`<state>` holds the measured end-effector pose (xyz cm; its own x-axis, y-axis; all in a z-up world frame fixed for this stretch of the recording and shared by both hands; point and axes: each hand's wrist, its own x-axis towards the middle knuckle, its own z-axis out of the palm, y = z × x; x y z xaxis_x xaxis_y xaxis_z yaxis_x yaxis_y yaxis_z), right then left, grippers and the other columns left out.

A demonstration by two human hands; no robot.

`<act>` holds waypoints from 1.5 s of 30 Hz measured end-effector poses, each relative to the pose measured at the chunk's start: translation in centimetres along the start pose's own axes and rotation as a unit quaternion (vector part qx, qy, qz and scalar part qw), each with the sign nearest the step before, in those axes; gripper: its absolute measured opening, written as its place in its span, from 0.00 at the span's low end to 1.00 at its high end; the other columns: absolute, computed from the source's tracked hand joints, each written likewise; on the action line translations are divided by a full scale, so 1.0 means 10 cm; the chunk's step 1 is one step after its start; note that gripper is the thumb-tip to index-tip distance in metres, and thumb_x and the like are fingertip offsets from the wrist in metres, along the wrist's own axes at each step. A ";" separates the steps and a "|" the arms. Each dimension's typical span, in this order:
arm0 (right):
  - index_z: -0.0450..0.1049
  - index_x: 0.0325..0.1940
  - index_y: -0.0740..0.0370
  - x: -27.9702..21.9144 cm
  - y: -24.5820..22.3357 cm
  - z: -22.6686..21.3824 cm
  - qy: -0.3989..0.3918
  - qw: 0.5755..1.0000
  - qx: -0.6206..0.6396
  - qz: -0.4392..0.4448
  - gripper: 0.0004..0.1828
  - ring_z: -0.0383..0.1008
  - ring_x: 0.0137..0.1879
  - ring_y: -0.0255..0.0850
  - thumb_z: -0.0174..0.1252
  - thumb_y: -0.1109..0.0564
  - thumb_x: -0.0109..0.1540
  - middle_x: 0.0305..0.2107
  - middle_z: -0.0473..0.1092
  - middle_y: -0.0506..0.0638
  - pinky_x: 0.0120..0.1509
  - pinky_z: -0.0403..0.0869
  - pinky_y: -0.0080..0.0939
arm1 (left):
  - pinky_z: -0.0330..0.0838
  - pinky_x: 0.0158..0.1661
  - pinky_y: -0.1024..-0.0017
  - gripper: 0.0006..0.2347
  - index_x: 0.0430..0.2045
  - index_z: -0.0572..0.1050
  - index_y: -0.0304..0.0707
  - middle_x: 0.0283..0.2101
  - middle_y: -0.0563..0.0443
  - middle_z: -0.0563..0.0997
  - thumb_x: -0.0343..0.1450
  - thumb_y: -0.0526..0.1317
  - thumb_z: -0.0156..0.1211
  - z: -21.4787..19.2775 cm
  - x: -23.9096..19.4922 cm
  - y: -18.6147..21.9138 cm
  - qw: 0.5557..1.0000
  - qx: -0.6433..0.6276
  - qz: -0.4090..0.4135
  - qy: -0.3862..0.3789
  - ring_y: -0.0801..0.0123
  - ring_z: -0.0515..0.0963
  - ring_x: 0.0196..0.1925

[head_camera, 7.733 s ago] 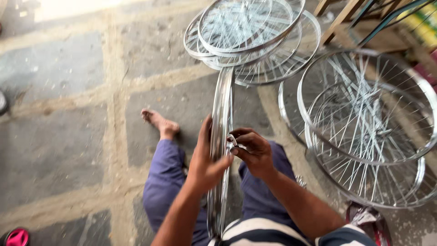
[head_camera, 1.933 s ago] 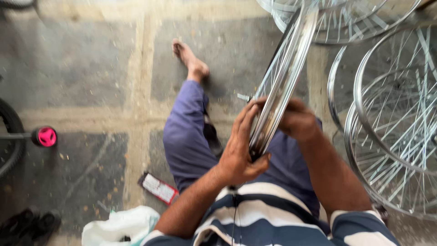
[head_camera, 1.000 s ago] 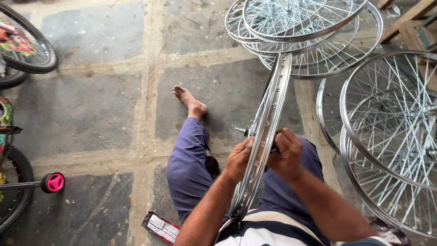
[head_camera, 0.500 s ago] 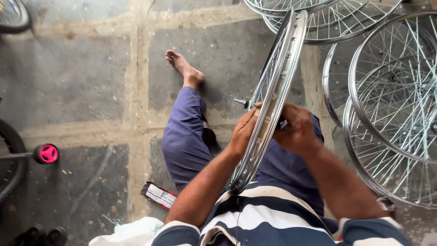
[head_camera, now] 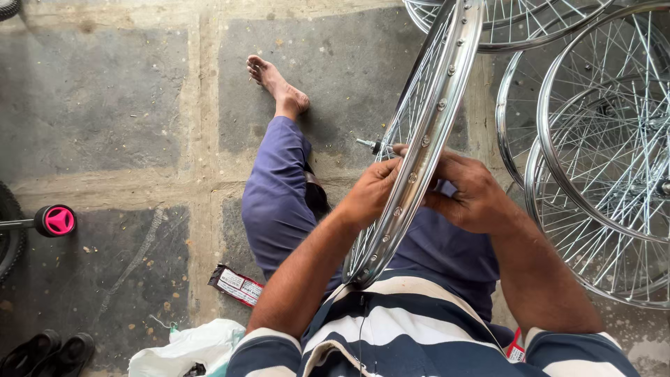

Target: The person is cleaning a bicycle wheel rim using a small cloth or sponge. They are sitting on the ground, holding the wheel between their legs, and wiping the rim in a circular motion. Several other bicycle wheels are stacked nearby.

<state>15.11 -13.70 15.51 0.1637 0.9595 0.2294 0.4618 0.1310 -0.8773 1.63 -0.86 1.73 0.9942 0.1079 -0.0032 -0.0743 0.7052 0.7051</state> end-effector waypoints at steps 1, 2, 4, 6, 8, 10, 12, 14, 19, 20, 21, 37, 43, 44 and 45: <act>0.69 0.63 0.67 0.02 0.02 -0.02 -0.001 0.999 -0.032 -0.038 0.29 0.80 0.55 0.48 0.64 0.65 0.58 0.58 0.71 0.63 0.53 0.80 0.46 | 0.76 0.38 0.74 0.18 0.51 0.74 0.26 0.38 0.48 0.81 0.86 0.47 0.46 -0.01 0.01 0.01 1.000 0.011 0.013 0.002 0.73 0.80 0.37; 0.69 0.61 0.69 0.04 0.04 -0.04 -0.002 0.995 -0.064 -0.076 0.27 0.78 0.56 0.51 0.63 0.66 0.57 0.57 0.70 0.65 0.55 0.80 0.49 | 0.75 0.38 0.73 0.18 0.50 0.74 0.26 0.37 0.47 0.80 0.87 0.48 0.47 0.00 0.01 0.02 0.999 0.022 0.026 0.004 0.73 0.79 0.37; 0.72 0.58 0.68 0.06 0.09 -0.03 0.007 0.989 -0.104 -0.103 0.24 0.78 0.53 0.51 0.63 0.65 0.57 0.51 0.72 0.63 0.54 0.80 0.50 | 0.74 0.41 0.74 0.19 0.52 0.73 0.30 0.40 0.49 0.79 0.84 0.51 0.45 0.03 -0.01 0.02 0.998 0.020 0.049 0.030 0.74 0.78 0.40; 0.76 0.54 0.65 0.09 0.13 0.06 0.024 0.988 -0.120 -0.090 0.20 0.81 0.47 0.45 0.67 0.61 0.58 0.43 0.76 0.54 0.49 0.81 0.44 | 0.75 0.49 0.75 0.24 0.58 0.71 0.40 0.45 0.52 0.79 0.77 0.58 0.41 0.07 -0.05 -0.01 0.994 0.000 0.079 0.077 0.77 0.78 0.46; 0.75 0.43 0.63 0.07 0.15 0.23 0.159 0.972 -0.155 -0.070 0.16 0.77 0.40 0.43 0.73 0.58 0.56 0.37 0.75 0.52 0.43 0.76 0.42 | 0.74 0.44 0.72 0.29 0.56 0.73 0.35 0.44 0.48 0.80 0.79 0.62 0.37 0.13 -0.08 -0.02 0.993 -0.035 0.081 0.077 0.72 0.78 0.43; 0.74 0.37 0.63 0.02 0.13 0.40 0.255 0.948 -0.179 -0.062 0.16 0.75 0.38 0.42 0.75 0.57 0.55 0.34 0.74 0.51 0.41 0.73 0.42 | 0.73 0.47 0.69 0.31 0.54 0.74 0.30 0.45 0.45 0.80 0.81 0.63 0.36 0.19 -0.06 0.03 0.988 -0.018 0.106 0.109 0.67 0.78 0.45; 0.73 0.37 0.64 0.03 0.12 0.49 0.312 0.929 -0.187 -0.074 0.17 0.77 0.41 0.42 0.75 0.58 0.54 0.35 0.72 0.52 0.44 0.74 0.41 | 0.72 0.57 0.66 0.30 0.51 0.74 0.26 0.48 0.41 0.81 0.82 0.62 0.40 0.25 0.00 0.20 0.970 0.050 0.158 0.177 0.63 0.79 0.53; 0.74 0.38 0.64 -0.04 0.09 0.54 0.291 0.939 -0.166 -0.076 0.14 0.77 0.43 0.41 0.73 0.60 0.55 0.38 0.73 0.55 0.44 0.76 0.39 | 0.70 0.62 0.64 0.27 0.54 0.73 0.26 0.53 0.39 0.78 0.84 0.58 0.43 0.30 0.01 0.42 0.955 0.102 0.210 0.182 0.62 0.77 0.57; 0.75 0.47 0.68 -0.10 0.07 0.43 0.234 0.970 0.049 -0.038 0.10 0.79 0.48 0.38 0.63 0.67 0.62 0.45 0.74 0.54 0.48 0.80 0.37 | 0.55 0.73 0.61 0.37 0.72 0.51 0.27 0.73 0.31 0.61 0.73 0.46 0.65 0.61 0.08 0.97 0.912 0.320 0.240 0.089 0.49 0.62 0.75; 0.74 0.45 0.67 -0.13 0.06 0.39 0.230 0.970 0.054 -0.063 0.09 0.79 0.48 0.38 0.64 0.68 0.62 0.46 0.75 0.53 0.49 0.79 0.36 | 0.53 0.73 0.60 0.44 0.74 0.45 0.27 0.75 0.28 0.57 0.68 0.43 0.70 0.70 0.08 1.03 0.870 0.425 0.236 0.081 0.44 0.58 0.77; 0.73 0.43 0.66 -0.12 0.07 0.34 0.225 0.968 0.059 -0.095 0.08 0.79 0.49 0.37 0.65 0.69 0.62 0.46 0.76 0.52 0.51 0.77 0.36 | 0.55 0.72 0.60 0.45 0.75 0.44 0.28 0.74 0.28 0.59 0.67 0.42 0.69 0.77 0.09 1.11 0.869 0.435 0.218 0.091 0.44 0.61 0.77; 0.75 0.60 0.69 -0.18 0.78 0.40 0.154 0.926 0.345 0.012 0.12 0.78 0.62 0.45 0.56 0.66 0.72 0.55 0.76 0.61 0.69 0.77 0.42 | 0.45 0.81 0.54 0.47 0.76 0.41 0.31 0.78 0.30 0.51 0.62 0.33 0.66 0.85 -0.76 0.64 0.811 0.514 0.250 0.122 0.42 0.49 0.84; 0.73 0.65 0.70 -0.26 0.93 0.25 0.032 0.915 0.401 0.019 0.16 0.76 0.62 0.45 0.51 0.59 0.76 0.58 0.73 0.62 0.70 0.75 0.43 | 0.43 0.80 0.58 0.48 0.77 0.38 0.32 0.77 0.32 0.48 0.63 0.33 0.67 0.74 -0.83 0.54 0.816 0.512 0.241 0.119 0.46 0.47 0.82; 0.73 0.64 0.70 -0.22 0.94 0.23 0.037 0.907 0.418 0.029 0.15 0.76 0.61 0.47 0.51 0.60 0.76 0.59 0.73 0.63 0.70 0.76 0.45 | 0.43 0.81 0.58 0.49 0.77 0.37 0.32 0.77 0.32 0.47 0.63 0.33 0.67 0.75 -0.83 0.56 0.814 0.515 0.242 0.118 0.46 0.47 0.82; 0.73 0.64 0.70 -0.18 0.95 0.23 0.041 0.899 0.434 0.037 0.15 0.77 0.61 0.48 0.50 0.61 0.76 0.60 0.73 0.63 0.70 0.77 0.47 | 0.44 0.81 0.58 0.49 0.78 0.37 0.33 0.77 0.33 0.47 0.63 0.32 0.66 0.76 -0.83 0.57 0.818 0.506 0.246 0.119 0.46 0.47 0.82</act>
<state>17.16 -13.56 5.81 0.2470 0.9565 0.1555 -0.4023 0.2472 -0.8815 -6.46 -3.01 11.18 0.8110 0.4222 0.4050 -0.2390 -0.3927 0.8881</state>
